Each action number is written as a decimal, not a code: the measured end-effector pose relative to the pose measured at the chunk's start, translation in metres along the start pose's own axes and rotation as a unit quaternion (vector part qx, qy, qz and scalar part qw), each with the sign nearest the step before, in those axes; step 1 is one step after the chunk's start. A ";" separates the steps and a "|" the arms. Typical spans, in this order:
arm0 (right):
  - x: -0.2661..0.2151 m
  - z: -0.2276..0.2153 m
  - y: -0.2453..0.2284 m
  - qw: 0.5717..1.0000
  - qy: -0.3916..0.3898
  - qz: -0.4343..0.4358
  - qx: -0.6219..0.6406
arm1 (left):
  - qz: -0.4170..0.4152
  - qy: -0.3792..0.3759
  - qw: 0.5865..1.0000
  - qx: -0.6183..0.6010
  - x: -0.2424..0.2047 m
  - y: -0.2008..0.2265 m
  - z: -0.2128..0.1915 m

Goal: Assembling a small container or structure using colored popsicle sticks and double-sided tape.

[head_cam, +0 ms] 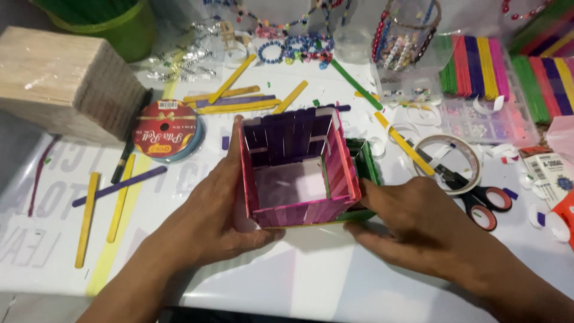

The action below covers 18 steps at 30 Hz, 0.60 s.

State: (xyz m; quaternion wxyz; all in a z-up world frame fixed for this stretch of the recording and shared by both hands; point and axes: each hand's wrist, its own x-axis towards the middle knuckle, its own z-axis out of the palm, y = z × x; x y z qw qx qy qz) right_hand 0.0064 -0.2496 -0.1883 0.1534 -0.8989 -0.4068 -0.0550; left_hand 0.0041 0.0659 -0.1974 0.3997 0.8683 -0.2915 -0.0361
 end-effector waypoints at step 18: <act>0.002 0.000 0.000 0.997 -0.058 0.024 -0.044 | -0.029 -0.008 0.999 -0.019 0.004 0.008 -0.002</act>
